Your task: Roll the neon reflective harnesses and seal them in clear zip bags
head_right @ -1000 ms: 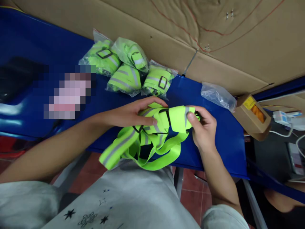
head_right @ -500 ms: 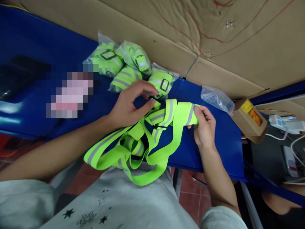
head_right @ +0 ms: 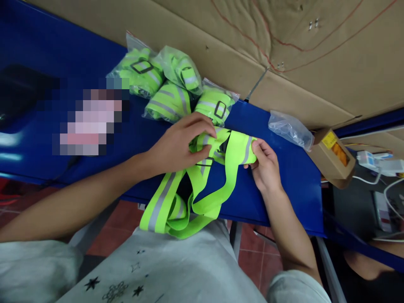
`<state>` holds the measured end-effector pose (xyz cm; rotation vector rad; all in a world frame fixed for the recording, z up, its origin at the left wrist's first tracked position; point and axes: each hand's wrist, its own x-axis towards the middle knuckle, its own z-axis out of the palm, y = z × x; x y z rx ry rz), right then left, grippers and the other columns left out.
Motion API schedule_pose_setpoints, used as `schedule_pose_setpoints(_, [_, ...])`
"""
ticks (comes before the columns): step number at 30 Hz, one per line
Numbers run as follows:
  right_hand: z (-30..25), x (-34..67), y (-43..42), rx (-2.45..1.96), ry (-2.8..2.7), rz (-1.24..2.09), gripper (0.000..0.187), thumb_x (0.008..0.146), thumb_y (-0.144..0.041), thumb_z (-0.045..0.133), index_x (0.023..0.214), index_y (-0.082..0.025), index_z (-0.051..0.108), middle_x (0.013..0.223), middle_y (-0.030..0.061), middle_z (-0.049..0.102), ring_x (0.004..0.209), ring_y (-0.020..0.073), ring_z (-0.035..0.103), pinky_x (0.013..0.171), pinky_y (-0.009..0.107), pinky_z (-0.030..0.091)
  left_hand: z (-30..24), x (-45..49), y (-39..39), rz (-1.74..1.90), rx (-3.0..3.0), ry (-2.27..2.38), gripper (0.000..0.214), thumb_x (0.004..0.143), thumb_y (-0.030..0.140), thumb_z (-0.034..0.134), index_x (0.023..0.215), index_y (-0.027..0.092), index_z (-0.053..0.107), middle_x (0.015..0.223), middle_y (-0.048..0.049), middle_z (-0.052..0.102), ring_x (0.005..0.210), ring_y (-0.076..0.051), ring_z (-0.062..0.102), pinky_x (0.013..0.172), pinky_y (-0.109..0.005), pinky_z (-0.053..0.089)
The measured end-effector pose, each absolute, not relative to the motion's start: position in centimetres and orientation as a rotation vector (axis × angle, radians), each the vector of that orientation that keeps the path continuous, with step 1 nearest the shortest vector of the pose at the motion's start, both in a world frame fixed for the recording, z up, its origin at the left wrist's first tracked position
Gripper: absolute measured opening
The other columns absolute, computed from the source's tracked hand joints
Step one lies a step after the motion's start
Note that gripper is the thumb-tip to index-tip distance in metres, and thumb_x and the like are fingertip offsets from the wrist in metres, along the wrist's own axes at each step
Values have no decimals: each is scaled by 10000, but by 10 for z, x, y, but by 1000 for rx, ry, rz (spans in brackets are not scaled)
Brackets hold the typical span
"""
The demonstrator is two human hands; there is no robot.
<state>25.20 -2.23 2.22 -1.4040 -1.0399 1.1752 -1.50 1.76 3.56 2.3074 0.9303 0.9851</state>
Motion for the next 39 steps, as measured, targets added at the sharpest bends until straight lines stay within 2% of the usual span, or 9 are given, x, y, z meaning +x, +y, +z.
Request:
schedule_pose_setpoints(4, [20,250,-22,-1377,-1072,1092,301,868,-490,819,963,-231,698,765,-29,654,578,112,592,509,252,553,32,-14,18,1055,2284,1149,219,882,119,555,1081,186,615,1160,-122,649,1066,-269,648,904,-411,520])
schedule_pose_setpoints(7, [20,246,-24,-1367,-1119,1076,301,881,-499,800,1002,-242,700,770,-22,666,657,150,655,597,298,607,26,-8,12,1065,2521,1146,270,890,62,518,1090,201,633,1288,-155,645,1195,-328,621,972,-482,493])
schedule_pose_setpoints(12, [20,240,-27,-1362,-1144,1173,341,890,-543,777,1050,-252,703,762,-25,664,594,133,610,544,275,555,22,-3,5,919,2740,1020,374,903,99,538,1256,174,636,1509,-197,551,1376,-381,546,1060,-525,473])
schedule_pose_setpoints(18, [11,239,-30,-1412,-1313,1100,364,951,-565,704,1159,-267,693,878,-9,704,644,117,588,555,238,496,22,-5,7,869,2733,1010,492,913,244,647,1392,153,585,1530,-208,540,1382,-390,549,1079,-517,502])
schedule_pose_setpoints(23, [16,237,-41,-1423,-1700,720,419,1064,-526,525,1397,-291,623,1272,62,698,1041,192,690,886,357,589,21,-5,9,752,2799,1030,423,914,218,670,1331,161,627,1438,-180,597,1231,-344,643,1028,-463,537])
schedule_pose_setpoints(26, [18,231,-47,-1392,-1931,572,722,979,-582,651,1591,-282,414,1547,124,533,1369,293,580,1111,483,532,18,-5,11,723,2826,995,401,921,219,666,1314,153,628,1413,-178,605,1216,-339,642,1016,-459,538])
schedule_pose_setpoints(28, [17,226,-49,-1413,-2010,517,880,882,-575,779,1600,-269,371,1587,149,481,1459,336,501,1180,534,480,17,-5,12,744,2832,985,399,928,223,661,1318,145,623,1403,-183,608,1217,-344,639,1015,-470,538])
schedule_pose_setpoints(34, [9,225,-47,-1434,-1944,618,695,908,-463,768,1486,-275,432,1462,118,562,1321,278,600,1117,480,524,16,-6,12,761,2804,989,248,937,199,639,1172,131,678,1442,-211,598,1241,-367,640,982,-491,536])
schedule_pose_setpoints(39, [15,224,-46,-1345,-2057,496,623,911,-346,736,1457,-256,450,1471,137,537,1449,305,496,1208,525,442,16,-6,13,752,2863,980,218,925,161,622,1131,133,687,1470,-207,607,1315,-413,591,1055,-601,466])
